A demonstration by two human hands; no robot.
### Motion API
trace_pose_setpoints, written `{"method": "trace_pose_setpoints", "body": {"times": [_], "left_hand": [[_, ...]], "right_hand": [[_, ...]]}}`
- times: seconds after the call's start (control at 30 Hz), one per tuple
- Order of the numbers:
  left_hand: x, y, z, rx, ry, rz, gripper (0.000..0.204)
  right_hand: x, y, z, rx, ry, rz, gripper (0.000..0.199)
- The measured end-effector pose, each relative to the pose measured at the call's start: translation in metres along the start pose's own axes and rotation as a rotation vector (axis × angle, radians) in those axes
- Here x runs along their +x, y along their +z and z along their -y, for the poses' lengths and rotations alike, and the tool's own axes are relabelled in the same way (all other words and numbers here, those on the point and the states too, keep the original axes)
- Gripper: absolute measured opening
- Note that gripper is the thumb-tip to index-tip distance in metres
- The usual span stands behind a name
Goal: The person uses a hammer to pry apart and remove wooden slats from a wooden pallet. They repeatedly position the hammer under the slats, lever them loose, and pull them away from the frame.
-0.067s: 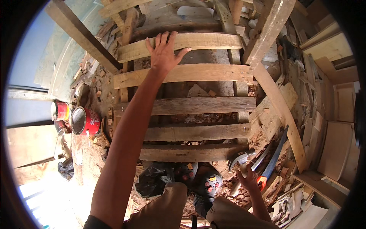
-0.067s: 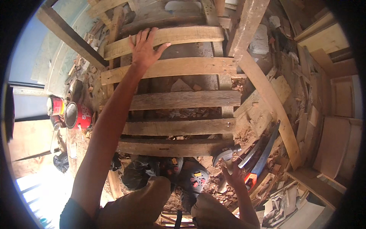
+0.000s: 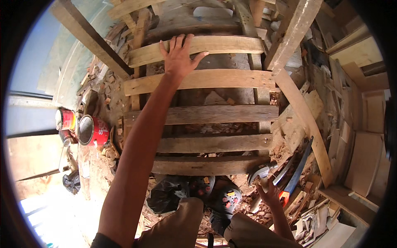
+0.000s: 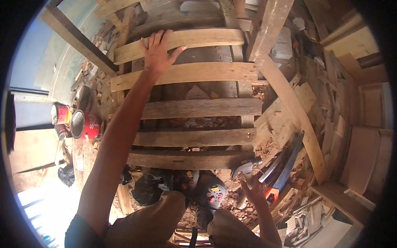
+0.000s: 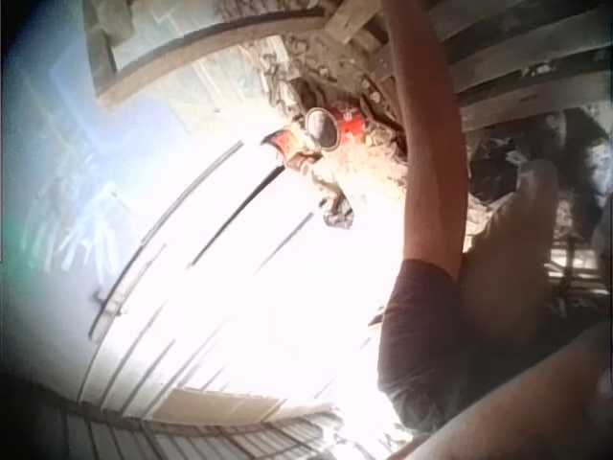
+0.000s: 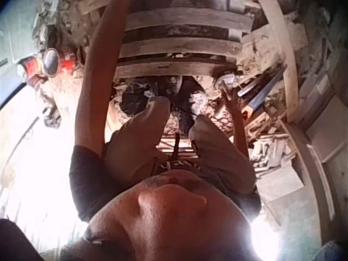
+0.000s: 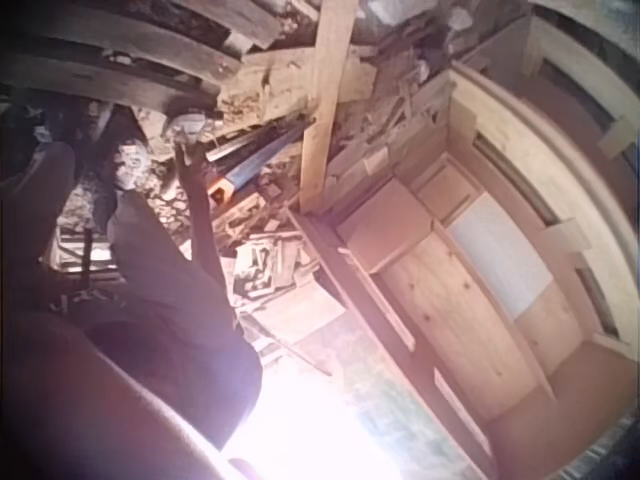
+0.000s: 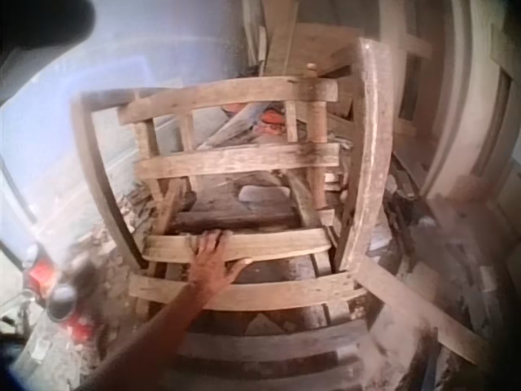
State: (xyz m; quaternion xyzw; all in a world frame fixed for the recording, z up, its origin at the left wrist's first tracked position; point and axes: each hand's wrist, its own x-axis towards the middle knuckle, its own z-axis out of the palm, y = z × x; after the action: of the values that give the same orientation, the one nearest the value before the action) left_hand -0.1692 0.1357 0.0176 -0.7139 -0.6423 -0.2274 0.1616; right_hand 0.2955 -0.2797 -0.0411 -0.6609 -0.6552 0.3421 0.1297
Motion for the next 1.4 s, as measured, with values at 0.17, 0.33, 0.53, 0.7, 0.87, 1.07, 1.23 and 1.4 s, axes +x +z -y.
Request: {"method": "trace_pose_setpoints", "body": {"times": [0.17, 0.33, 0.53, 0.7, 0.87, 1.07, 1.23, 1.4], "left_hand": [[0.008, 0.001, 0.000, -0.004, -0.001, -0.005, 0.086], [0.008, 0.004, -0.003, -0.021, 0.003, 0.009, 0.086], [0.006, 0.002, 0.000, -0.024, -0.011, 0.014, 0.088], [0.008, 0.004, -0.004, -0.032, -0.019, 0.023, 0.089], [0.006, 0.001, 0.000, 0.004, -0.016, 0.017, 0.088], [0.008, -0.004, -0.003, 0.005, -0.032, 0.094, 0.088], [0.007, -0.004, -0.003, 0.022, -0.035, 0.055, 0.086], [0.009, -0.003, -0.005, 0.042, -0.028, 0.080, 0.085]], "right_hand": [[0.009, -0.009, 0.016, -0.093, 0.321, 0.182, 0.069], [0.002, -0.001, -0.008, -0.376, -0.147, 0.136, 0.069], [0.001, -0.003, -0.006, -0.184, -0.016, 0.088, 0.068], [-0.003, 0.001, -0.007, -0.272, -0.029, -0.027, 0.053], [0.011, -0.011, 0.016, -0.076, 0.186, 0.180, 0.065], [-0.007, 0.009, -0.021, -0.211, -0.063, 0.004, 0.060], [0.002, 0.003, -0.009, -0.103, 0.149, 0.114, 0.073], [-0.005, 0.007, -0.025, -0.322, -0.149, 0.085, 0.064]]}}
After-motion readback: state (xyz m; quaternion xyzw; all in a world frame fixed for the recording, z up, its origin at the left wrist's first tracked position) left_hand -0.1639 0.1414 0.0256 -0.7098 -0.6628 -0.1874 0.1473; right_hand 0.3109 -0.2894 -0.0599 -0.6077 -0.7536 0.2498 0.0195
